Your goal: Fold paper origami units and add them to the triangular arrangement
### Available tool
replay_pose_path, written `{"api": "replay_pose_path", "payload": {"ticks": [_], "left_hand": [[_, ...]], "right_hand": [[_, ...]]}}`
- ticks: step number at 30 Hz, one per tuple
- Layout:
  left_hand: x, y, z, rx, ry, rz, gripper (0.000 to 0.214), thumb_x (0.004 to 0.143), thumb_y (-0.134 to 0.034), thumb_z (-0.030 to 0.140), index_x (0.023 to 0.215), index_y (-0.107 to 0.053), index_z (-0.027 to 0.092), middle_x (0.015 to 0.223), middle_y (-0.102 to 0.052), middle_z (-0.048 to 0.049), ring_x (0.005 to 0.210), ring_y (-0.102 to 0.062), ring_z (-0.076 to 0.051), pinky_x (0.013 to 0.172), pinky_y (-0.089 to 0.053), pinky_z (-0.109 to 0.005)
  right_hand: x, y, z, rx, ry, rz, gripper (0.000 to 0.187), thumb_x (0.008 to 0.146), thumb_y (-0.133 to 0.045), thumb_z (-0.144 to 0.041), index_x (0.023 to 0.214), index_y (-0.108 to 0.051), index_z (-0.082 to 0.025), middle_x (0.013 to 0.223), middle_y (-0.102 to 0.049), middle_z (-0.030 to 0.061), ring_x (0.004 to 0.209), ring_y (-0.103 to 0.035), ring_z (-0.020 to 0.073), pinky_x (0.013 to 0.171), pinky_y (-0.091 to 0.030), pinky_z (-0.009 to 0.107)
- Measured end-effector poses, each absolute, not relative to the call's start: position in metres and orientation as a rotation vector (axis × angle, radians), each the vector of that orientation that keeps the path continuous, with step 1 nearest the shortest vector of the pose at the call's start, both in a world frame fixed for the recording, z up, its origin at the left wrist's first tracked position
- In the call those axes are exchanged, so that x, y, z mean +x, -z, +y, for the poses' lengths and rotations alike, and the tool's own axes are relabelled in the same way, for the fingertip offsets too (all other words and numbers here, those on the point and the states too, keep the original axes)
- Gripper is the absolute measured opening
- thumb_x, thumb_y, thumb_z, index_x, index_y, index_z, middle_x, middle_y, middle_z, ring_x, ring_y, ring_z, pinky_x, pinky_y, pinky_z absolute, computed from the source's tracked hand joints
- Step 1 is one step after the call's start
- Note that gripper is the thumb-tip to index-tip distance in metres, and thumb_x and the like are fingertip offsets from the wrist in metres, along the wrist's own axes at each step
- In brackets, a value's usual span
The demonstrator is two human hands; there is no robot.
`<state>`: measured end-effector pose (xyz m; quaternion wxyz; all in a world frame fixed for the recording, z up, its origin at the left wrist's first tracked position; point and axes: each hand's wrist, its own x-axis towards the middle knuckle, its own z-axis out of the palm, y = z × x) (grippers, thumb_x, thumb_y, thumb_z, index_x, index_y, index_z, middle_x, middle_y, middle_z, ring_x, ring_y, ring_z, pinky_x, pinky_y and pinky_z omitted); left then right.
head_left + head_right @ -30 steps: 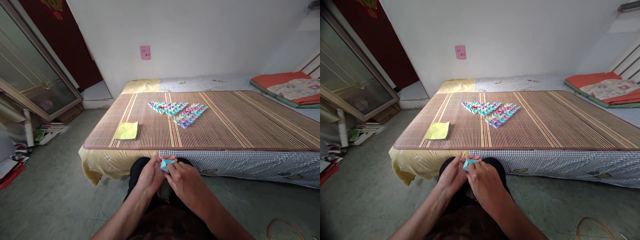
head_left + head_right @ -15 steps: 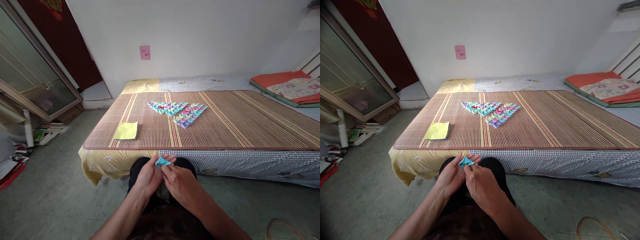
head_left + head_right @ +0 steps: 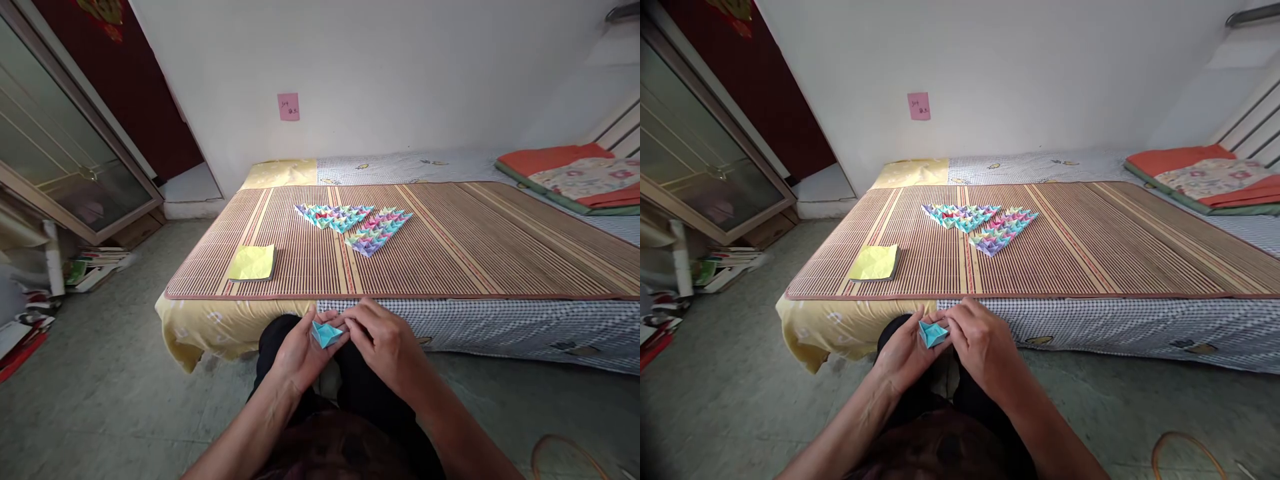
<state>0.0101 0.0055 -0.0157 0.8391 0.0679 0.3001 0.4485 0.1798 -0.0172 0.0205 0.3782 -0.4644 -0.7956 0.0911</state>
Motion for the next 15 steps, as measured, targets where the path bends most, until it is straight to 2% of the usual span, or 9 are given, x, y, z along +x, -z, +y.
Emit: {"api": "replay_pose_path", "payload": {"ticks": [3, 9, 15], "left_hand": [[0.012, 0.014, 0.005, 0.140, -0.944, 0.650, 0.045, 0.111, -0.044, 0.037, 0.092, -0.072, 0.007, 0.090, -0.077, -0.0155, 0.088, -0.074, -0.024, 0.096, -0.056, -0.040], [0.013, 0.014, 0.003, 0.122, -0.948, 0.616, 0.040, 0.109, -0.051, 0.035, 0.083, -0.069, 0.011, 0.082, -0.073, -0.0081, 0.078, -0.070, -0.019, 0.085, -0.055, -0.035], [0.013, 0.014, 0.001, 0.151, -0.936, 0.635, 0.042, 0.110, -0.050, 0.037, 0.089, -0.072, 0.008, 0.079, -0.071, -0.0067, 0.075, -0.068, -0.017, 0.079, -0.055, -0.032]], "right_hand": [[0.182, -0.023, -0.013, -1.205, -0.213, -2.055, 0.024, 0.102, -0.051, -0.008, 0.089, -0.068, -0.017, 0.087, -0.064, 0.0058, 0.082, -0.065, 0.0203, 0.073, -0.053, 0.032], [0.176, -0.019, -0.006, -1.221, -0.354, -2.168, 0.020, 0.098, -0.063, -0.005, 0.084, -0.071, -0.016, 0.084, -0.061, 0.0033, 0.082, -0.061, 0.0194, 0.074, -0.049, 0.032], [0.173, -0.026, -0.001, -1.270, -0.507, -2.288, 0.024, 0.098, -0.064, -0.005, 0.077, -0.070, -0.015, 0.084, -0.057, 0.0023, 0.080, -0.058, 0.0177, 0.069, -0.043, 0.029]]}}
